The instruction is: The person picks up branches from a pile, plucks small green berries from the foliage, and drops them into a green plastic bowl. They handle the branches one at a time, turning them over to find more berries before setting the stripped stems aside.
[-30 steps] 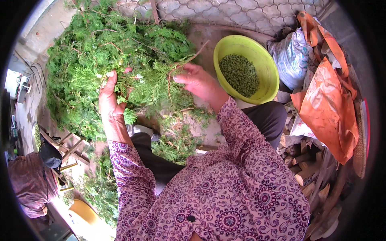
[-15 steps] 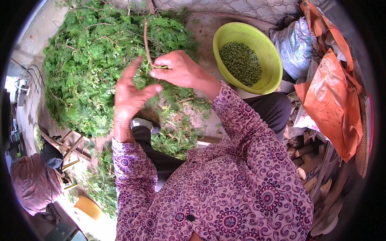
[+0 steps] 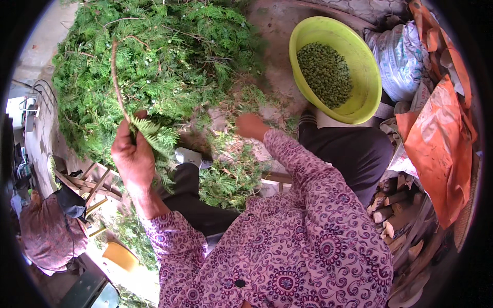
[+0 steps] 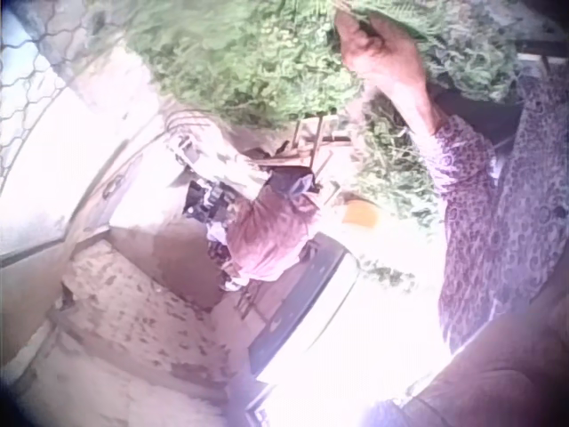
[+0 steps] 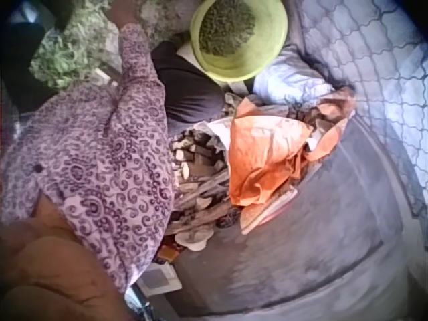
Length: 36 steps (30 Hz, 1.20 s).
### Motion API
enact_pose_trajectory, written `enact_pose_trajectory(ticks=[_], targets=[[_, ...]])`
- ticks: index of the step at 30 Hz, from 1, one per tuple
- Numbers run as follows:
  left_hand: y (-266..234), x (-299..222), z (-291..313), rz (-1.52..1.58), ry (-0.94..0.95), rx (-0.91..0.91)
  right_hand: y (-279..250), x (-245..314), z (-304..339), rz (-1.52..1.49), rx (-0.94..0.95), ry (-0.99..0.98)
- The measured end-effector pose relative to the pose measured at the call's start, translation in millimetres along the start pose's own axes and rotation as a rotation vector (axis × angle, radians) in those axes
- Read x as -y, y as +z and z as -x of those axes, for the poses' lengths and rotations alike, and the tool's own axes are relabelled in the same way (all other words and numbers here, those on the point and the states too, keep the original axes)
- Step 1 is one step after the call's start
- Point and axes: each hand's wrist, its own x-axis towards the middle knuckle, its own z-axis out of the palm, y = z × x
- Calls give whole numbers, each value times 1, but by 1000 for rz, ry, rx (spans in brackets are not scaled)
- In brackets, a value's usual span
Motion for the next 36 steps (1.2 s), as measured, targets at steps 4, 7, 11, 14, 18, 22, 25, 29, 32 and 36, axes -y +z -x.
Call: enact_pose_trajectory(ticks=[4,7,11,14,18,22,25,29,32,36], targets=[[-1,-4,0,-68,-138,-62,90,0,10,64,206,87],[0,-7,1,-170,-143,-39,98,19,4,75,217,134],[6,-7,-1,-73,-187,-41,112,19,-16,130,239,171],[8,-9,-1,6,-226,-42,86,7,-27,-190,153,190],[6,-22,0,332,-492,148,-17,23,-19,-423,129,-68],[21,-2,8,186,-379,353,-121,74,16,-639,31,-415],[37,0,6,186,-332,470,-168,100,42,-784,47,-515],[25,-11,2,401,-468,562,-192,117,51,-832,95,-502],[29,-21,4,582,-512,412,-191,119,48,-932,89,-580],[24,-14,0,503,-466,492,-187,115,34,-1032,158,-575]])
